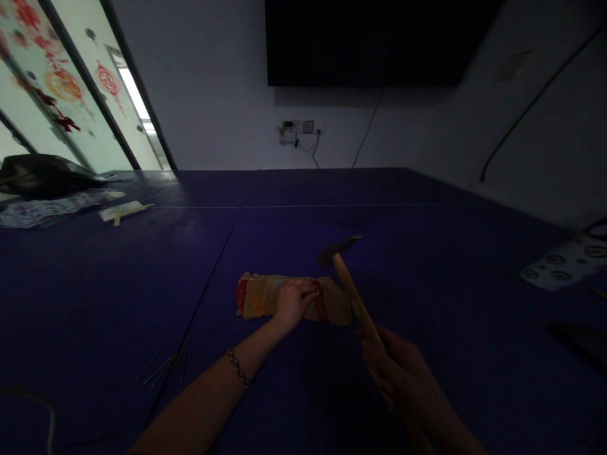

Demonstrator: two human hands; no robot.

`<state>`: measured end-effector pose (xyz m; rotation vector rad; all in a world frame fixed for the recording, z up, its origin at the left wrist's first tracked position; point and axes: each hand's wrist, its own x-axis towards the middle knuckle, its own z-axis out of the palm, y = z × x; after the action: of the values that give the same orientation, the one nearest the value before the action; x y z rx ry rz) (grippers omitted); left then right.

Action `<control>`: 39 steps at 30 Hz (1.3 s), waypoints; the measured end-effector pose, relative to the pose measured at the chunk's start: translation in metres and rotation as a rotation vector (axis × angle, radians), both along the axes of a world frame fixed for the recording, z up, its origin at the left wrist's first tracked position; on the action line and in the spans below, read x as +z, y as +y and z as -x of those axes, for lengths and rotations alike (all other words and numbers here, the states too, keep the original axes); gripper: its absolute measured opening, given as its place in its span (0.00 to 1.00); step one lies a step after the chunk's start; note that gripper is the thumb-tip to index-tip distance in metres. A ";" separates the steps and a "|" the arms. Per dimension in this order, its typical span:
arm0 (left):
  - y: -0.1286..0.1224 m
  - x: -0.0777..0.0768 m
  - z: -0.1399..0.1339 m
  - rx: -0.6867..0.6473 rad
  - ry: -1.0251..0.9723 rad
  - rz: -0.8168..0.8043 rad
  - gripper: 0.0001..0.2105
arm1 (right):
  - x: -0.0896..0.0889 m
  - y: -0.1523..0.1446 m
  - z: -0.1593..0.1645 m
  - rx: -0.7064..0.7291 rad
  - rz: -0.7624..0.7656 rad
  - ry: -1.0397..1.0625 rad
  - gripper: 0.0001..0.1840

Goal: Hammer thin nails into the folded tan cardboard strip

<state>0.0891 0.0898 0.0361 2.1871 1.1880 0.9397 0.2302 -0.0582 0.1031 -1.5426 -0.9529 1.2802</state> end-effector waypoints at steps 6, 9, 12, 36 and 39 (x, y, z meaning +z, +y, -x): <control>0.001 -0.001 0.000 0.000 -0.009 0.002 0.05 | 0.010 -0.019 0.010 0.079 0.078 -0.217 0.19; 0.002 -0.002 0.000 -0.002 -0.008 0.002 0.05 | 0.005 -0.019 0.015 0.076 0.051 -0.300 0.18; 0.003 -0.003 0.000 -0.007 -0.004 0.004 0.04 | 0.005 -0.016 0.021 0.033 0.052 -0.274 0.19; 0.001 0.000 -0.002 0.003 0.065 0.009 0.04 | 0.016 -0.037 0.026 -0.053 0.006 -0.086 0.23; 0.002 -0.001 -0.002 0.005 0.063 0.000 0.03 | 0.009 -0.032 0.026 -0.030 0.024 -0.122 0.19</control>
<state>0.0910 0.0916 0.0352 2.2297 1.2233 0.8779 0.2047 -0.0906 0.1122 -1.6631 -0.9913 1.1911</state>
